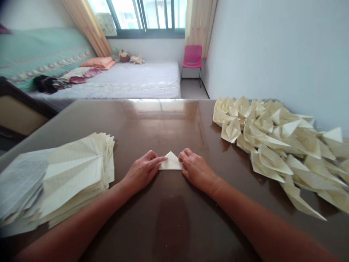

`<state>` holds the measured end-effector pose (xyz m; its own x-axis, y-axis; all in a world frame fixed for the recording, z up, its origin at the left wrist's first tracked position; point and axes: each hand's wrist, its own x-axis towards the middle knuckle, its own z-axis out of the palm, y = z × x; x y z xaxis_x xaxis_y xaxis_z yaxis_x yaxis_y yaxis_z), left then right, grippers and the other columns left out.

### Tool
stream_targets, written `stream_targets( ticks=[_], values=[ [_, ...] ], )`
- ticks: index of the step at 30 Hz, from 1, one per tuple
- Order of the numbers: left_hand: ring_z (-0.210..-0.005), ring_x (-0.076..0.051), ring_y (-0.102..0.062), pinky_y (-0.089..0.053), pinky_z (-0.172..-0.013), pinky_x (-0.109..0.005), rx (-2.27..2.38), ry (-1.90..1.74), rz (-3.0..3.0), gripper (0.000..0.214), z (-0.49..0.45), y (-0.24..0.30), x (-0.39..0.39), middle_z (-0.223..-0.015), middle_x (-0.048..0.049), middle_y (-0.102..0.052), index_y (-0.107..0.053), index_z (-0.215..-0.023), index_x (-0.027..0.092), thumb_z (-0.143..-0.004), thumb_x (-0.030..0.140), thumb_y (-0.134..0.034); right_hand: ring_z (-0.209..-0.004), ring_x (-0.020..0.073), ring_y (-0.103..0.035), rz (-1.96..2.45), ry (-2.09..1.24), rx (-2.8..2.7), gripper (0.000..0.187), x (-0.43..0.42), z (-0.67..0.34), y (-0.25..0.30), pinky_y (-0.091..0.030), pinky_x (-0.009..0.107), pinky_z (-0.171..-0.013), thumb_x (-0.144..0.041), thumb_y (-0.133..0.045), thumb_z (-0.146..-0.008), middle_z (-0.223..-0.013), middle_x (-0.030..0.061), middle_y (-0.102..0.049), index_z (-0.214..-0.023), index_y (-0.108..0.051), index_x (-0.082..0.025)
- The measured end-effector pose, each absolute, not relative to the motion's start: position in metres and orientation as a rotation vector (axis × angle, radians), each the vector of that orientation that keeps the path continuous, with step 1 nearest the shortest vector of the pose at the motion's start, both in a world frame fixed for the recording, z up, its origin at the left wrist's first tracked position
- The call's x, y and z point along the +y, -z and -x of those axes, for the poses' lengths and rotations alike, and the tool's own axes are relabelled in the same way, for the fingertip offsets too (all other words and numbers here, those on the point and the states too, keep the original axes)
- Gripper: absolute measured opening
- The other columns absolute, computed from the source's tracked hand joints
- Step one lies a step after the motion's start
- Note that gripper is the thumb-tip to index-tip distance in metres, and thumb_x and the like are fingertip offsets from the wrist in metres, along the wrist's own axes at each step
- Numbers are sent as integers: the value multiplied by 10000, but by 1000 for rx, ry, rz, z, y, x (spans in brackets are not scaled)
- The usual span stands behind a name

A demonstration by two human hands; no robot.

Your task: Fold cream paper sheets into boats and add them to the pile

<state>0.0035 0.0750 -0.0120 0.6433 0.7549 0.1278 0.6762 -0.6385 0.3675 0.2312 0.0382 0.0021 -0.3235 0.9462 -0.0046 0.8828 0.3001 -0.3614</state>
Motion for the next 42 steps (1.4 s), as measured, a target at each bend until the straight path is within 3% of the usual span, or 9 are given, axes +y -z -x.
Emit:
stream_targets(
  ticks=[3, 6, 10, 15, 21, 30, 36, 42],
  values=[
    [-876, -131, -531, -458, -762, -237, 1209, -396, -2697, 337, -4, 13, 72, -1047, -14, -514, -557, -1232, 351, -942, 236, -429, -756, 124, -532, 1664, -472, -2356, 178, 39, -232, 3, -377, 236, -711, -100, -455, -809, -981, 30, -535, -940, -541, -184],
    [-1054, -181, -480, -434, -853, -290, 1093, -455, -2898, 354, -5, 12, 70, -1160, -4, -524, -504, -1264, 411, -933, 287, -488, -743, 119, -535, 1643, -472, -2367, 215, 42, -233, 8, -370, 235, -697, -72, -450, -783, -976, 26, -538, -932, -546, -194],
    [-1020, -175, -486, -429, -835, -292, 746, -373, -3110, 286, -6, 10, 69, -1085, -19, -576, -537, -1219, 337, -946, 340, -454, -708, 111, -533, 1643, -424, -2438, 196, 47, -233, 9, -359, 235, -668, -84, -457, -782, -970, 21, -541, -905, -556, -200],
    [-957, -194, -517, -470, -731, -293, 762, -319, -3173, 316, -8, 16, 61, -1055, -58, -575, -492, -1258, 264, -946, 280, -440, -763, 124, -559, 1745, -327, -2537, 208, 48, -225, -1, -370, 235, -688, -85, -468, -786, -1001, 37, -555, -930, -575, -189],
    [-991, -232, -528, -502, -733, -314, 805, -323, -3155, 344, -8, 15, 51, -1072, -96, -584, -484, -1268, 189, -929, 213, -433, -1032, 244, -509, 1745, 335, -2669, 188, 20, -196, -13, -378, 326, -802, -155, -464, -899, -1064, 113, -606, -997, -622, -181],
    [-1071, -220, -493, -498, -846, -310, 776, -293, -3117, 346, -2, 10, 53, -1146, -79, -585, -511, -1267, 211, -938, 207, -402, -1095, 259, -496, 1991, 456, -2548, 391, -21, -185, 7, -414, 351, -832, -140, -407, -923, -1208, 146, -576, -1302, -504, -137],
    [-1047, -228, -502, -502, -828, -308, 815, -251, -3114, 352, 8, 10, 56, -1142, -102, -599, -535, -1249, 157, -911, 170, -439, -1053, 281, -518, 2167, 352, -2400, 333, -26, -180, -2, -411, 373, -817, -102, -375, -911, -1116, 195, -601, -1172, -581, -81],
    [-1005, -221, -520, -480, -858, -320, 880, -312, -3123, 311, 10, 13, 60, -1103, -92, -622, -600, -1170, 165, -917, 156, -421, -965, 241, -574, 2123, 164, -2339, 230, 0, -193, -11, -405, 323, -798, -176, -435, -910, -996, 153, -640, -949, -657, -132]
  ],
)
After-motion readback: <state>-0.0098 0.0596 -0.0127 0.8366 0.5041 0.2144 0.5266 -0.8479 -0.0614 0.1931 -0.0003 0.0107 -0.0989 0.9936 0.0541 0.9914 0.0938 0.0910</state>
